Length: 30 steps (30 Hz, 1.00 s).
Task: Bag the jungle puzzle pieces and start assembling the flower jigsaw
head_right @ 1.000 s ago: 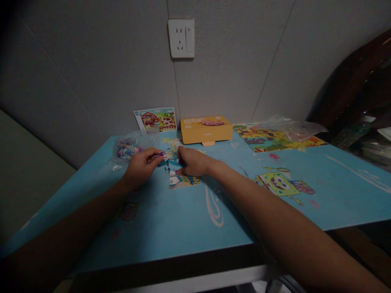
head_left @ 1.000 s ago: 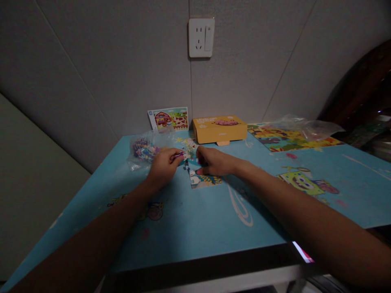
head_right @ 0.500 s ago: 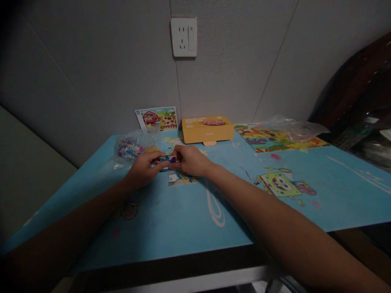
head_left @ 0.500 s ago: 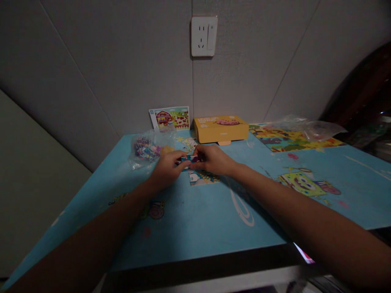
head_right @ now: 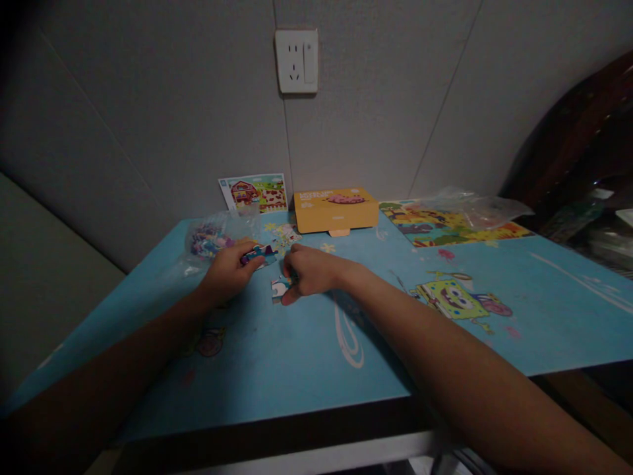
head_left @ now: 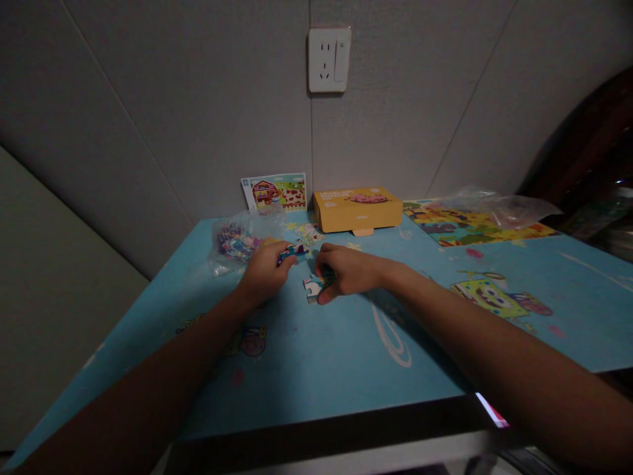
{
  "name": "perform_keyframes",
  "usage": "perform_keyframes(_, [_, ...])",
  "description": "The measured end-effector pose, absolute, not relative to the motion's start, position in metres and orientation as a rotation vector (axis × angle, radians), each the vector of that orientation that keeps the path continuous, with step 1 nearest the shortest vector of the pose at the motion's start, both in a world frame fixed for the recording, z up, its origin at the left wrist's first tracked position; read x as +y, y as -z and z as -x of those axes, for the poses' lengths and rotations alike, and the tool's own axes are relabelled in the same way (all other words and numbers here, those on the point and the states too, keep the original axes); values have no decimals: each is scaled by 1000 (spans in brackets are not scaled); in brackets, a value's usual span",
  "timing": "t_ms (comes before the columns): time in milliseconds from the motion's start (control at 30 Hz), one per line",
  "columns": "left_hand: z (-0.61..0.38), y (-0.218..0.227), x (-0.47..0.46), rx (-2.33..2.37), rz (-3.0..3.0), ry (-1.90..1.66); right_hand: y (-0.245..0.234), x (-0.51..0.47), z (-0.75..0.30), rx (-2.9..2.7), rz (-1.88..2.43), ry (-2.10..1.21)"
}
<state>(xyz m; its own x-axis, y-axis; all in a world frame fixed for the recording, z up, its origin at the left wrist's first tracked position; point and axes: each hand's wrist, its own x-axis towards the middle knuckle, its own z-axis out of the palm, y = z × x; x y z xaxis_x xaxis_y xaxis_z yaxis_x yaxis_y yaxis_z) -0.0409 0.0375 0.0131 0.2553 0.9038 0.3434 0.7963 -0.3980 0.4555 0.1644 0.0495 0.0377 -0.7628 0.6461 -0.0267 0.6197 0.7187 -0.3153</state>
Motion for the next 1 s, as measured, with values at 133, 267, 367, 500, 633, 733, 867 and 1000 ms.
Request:
perform_keyframes(133, [42, -12, 39, 1617, -2289, -804, -38, 49, -163, -2784, 1022, -494])
perform_keyframes(267, [40, -12, 36, 1485, -2320, -742, -35, 49, -160, -2706, 957, -647])
perform_keyframes(367, [39, -13, 34, 1424, -2366, -743, -32, 50, -160, -2646, 967, -700])
perform_keyframes(500, [39, -15, 34, 1484, -2384, -736, -31, 52, -162, -2667, 1055, -466])
perform_keyframes(633, [42, -13, 36, 1550, -2356, -840, -32, 54, -165, -2746, 1155, -390])
perform_keyframes(733, [45, -10, 39, 1589, -2293, -961, -32, 55, -165, -2763, 1144, -404])
perform_keyframes(867, [46, -8, 41, 1568, -2271, -993, -29, 55, -164, -2731, 1089, -429])
perform_keyframes(1000, [43, -10, 38, 1409, -2280, -965, -25, 54, -160, -2643, 1036, -444])
